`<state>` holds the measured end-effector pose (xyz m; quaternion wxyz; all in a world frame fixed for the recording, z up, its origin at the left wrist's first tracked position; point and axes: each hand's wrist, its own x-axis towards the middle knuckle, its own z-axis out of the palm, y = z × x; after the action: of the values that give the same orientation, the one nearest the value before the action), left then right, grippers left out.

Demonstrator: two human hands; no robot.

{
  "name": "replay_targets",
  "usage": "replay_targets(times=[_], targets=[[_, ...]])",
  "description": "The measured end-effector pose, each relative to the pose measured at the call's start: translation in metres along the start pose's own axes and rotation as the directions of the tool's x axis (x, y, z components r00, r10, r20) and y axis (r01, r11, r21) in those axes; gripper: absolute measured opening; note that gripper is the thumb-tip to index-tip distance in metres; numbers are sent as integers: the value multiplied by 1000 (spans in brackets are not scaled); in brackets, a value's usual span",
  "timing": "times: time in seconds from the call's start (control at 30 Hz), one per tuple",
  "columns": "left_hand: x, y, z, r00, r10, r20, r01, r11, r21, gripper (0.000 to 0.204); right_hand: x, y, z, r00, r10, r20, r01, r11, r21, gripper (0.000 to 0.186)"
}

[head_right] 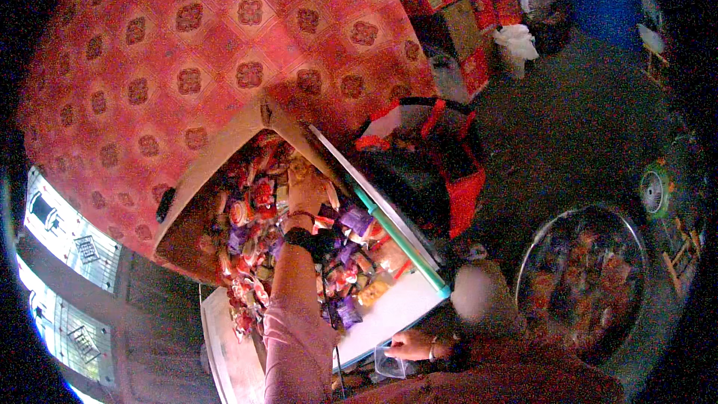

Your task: The person picks up snack packages from a large pile and places them into smaller clear plastic bags by hand, then places the filled bags into a large metal basin.

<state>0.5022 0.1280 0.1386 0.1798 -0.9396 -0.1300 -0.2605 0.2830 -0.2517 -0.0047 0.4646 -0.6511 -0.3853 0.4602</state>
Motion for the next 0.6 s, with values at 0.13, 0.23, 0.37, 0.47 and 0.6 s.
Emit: replay_targets(times=[0.13, 0.23, 0.37, 0.47, 0.6], targets=[[-1, 12, -20, 1000, 22, 17, -20, 993, -116, 34, 3, 11, 0, 1000, -22, -11, 22, 1000, -18, 37], [-6, 29, -64, 974, -221, -56, 192, 926, -325, 24, 4, 15, 3, 998, -49, -33, 47, 997, -53, 35], [-23, 34, -107, 864, -472, -176, 328, 792, -514, 16, 7, 27, 12, 994, -82, -75, 79, 996, -45, 34], [-47, 24, -118, 780, -568, -262, 284, 695, -661, 16, 4, 17, 10, 997, -71, -38, 68, 993, -92, 33], [-100, 40, -162, 735, -663, 142, 264, 86, -961, 23, 1, 15, 11, 997, -40, -62, 37, 998, -46, 33]])
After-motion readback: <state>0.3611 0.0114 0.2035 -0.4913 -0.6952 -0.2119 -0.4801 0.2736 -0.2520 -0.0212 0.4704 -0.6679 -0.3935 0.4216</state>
